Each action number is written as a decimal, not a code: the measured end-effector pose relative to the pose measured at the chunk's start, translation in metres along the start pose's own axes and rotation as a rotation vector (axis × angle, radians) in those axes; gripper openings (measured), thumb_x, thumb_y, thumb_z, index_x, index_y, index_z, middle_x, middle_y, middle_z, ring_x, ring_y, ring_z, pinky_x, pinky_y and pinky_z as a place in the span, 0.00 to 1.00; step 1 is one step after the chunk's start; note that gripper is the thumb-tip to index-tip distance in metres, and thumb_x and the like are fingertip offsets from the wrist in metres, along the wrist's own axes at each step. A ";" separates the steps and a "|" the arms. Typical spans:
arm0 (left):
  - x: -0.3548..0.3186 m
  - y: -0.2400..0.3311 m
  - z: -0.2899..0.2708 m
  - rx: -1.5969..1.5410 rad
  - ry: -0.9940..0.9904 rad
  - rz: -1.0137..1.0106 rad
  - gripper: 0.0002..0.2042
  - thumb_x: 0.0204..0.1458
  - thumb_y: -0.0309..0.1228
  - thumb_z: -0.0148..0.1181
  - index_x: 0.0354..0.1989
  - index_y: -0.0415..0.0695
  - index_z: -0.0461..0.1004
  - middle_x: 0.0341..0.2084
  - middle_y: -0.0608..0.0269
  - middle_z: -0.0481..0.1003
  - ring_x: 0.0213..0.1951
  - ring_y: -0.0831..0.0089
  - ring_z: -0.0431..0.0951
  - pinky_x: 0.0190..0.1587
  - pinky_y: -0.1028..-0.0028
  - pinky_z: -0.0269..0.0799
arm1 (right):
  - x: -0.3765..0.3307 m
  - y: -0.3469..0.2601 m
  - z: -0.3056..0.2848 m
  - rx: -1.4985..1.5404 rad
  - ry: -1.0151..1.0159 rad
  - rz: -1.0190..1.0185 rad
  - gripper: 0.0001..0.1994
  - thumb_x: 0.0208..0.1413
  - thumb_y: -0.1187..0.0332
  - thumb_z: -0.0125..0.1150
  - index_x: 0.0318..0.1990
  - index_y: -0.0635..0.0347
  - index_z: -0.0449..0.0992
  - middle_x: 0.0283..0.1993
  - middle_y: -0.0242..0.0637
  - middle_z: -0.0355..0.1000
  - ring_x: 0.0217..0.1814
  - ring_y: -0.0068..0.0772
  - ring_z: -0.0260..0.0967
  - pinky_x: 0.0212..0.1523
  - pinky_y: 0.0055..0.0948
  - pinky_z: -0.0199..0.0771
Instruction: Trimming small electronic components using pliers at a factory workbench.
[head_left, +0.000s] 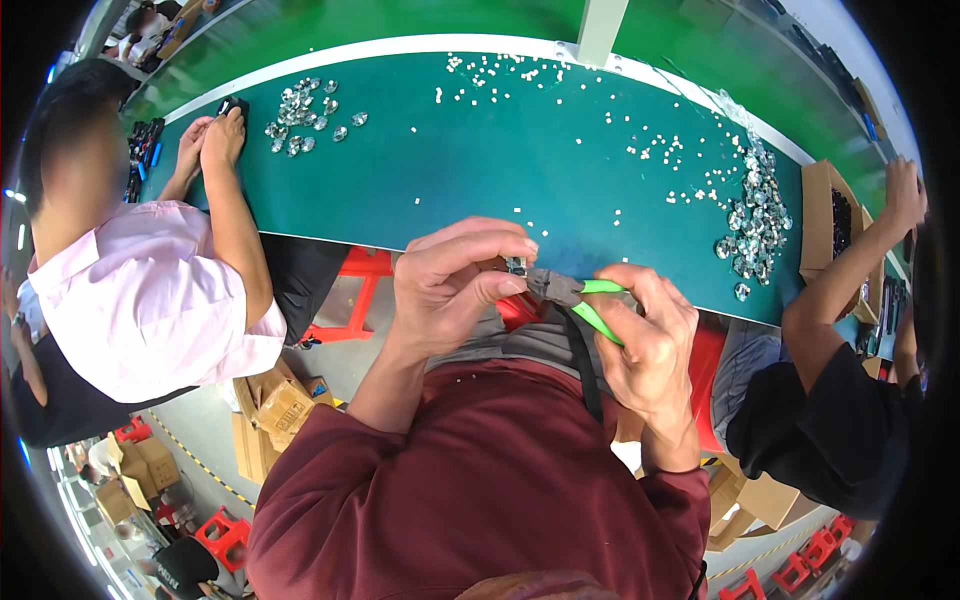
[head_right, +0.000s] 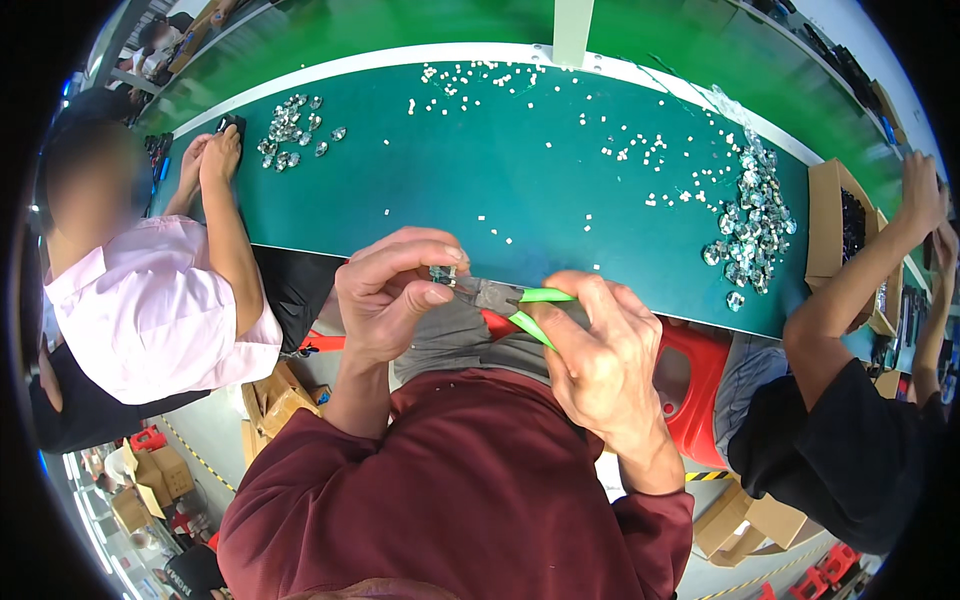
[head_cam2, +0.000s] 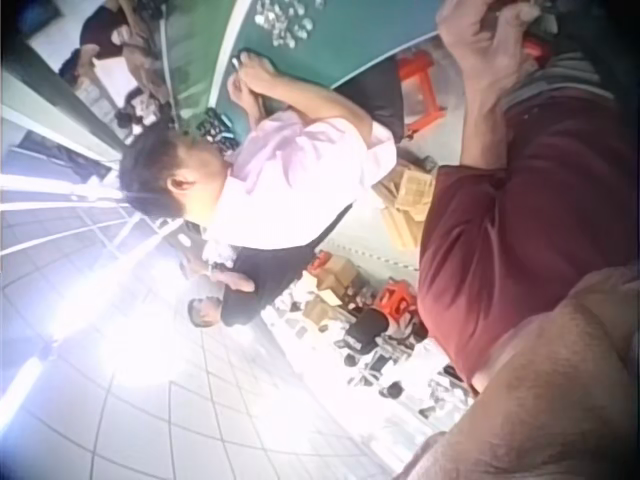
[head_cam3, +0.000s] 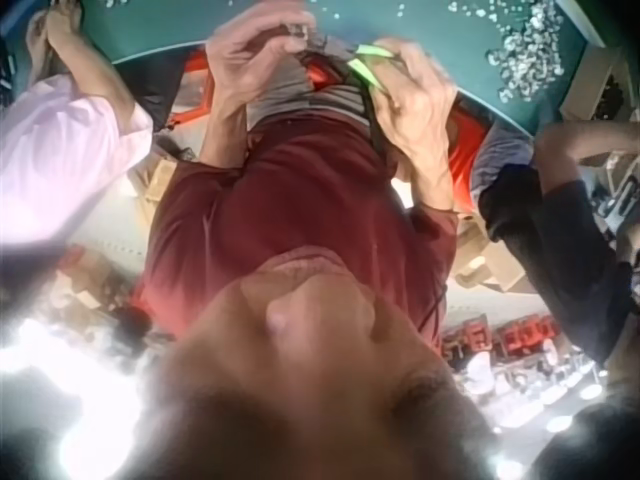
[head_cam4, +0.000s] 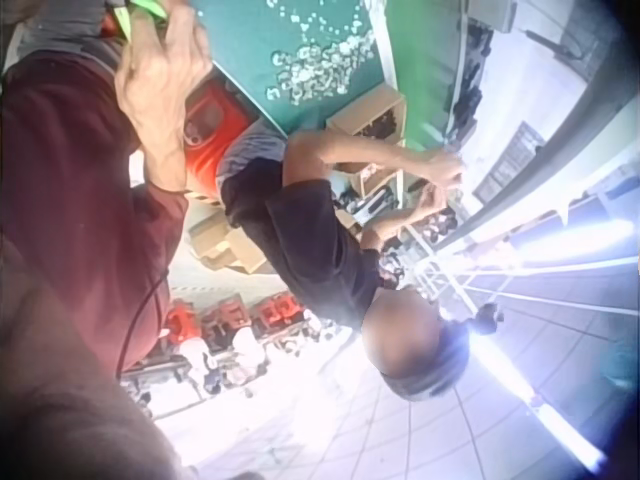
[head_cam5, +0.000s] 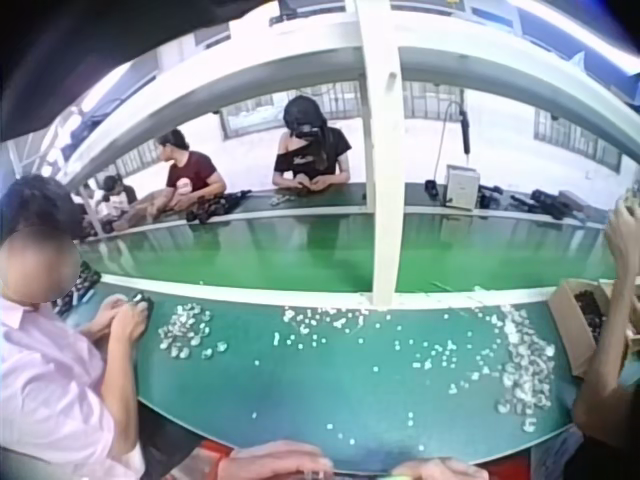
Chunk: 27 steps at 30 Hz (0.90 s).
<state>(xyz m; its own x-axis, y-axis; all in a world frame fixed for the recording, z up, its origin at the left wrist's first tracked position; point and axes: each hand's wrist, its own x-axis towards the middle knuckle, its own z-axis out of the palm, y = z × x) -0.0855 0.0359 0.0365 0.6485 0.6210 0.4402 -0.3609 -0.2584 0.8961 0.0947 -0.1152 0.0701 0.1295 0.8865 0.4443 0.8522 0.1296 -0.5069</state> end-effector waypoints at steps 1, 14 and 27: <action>0.000 0.000 0.000 0.000 0.001 0.000 0.12 0.51 0.18 0.68 0.46 0.35 0.81 0.42 0.50 0.80 0.43 0.68 0.81 0.42 0.74 0.81 | 0.000 0.000 0.000 -0.011 0.001 -0.012 0.14 0.37 0.77 0.68 0.37 0.59 0.84 0.41 0.38 0.75 0.32 0.40 0.75 0.36 0.36 0.74; -0.003 0.002 0.013 -0.169 0.047 0.086 0.15 0.52 0.19 0.69 0.49 0.33 0.78 0.44 0.49 0.78 0.43 0.67 0.81 0.42 0.73 0.81 | 0.001 -0.009 -0.005 -0.098 0.060 -0.057 0.12 0.36 0.78 0.71 0.33 0.64 0.82 0.40 0.40 0.76 0.32 0.40 0.73 0.31 0.33 0.71; -0.005 0.010 -0.002 -0.019 0.014 0.085 0.13 0.49 0.22 0.72 0.43 0.33 0.80 0.39 0.49 0.80 0.39 0.66 0.80 0.40 0.71 0.76 | 0.000 -0.011 -0.001 -0.073 0.063 -0.090 0.14 0.32 0.78 0.72 0.33 0.62 0.83 0.43 0.41 0.77 0.35 0.39 0.74 0.33 0.33 0.73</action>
<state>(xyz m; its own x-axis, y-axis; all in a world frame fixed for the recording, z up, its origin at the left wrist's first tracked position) -0.0932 0.0317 0.0436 0.6058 0.6074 0.5139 -0.4272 -0.2965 0.8541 0.0860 -0.1164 0.0761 0.0804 0.8425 0.5326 0.8961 0.1729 -0.4087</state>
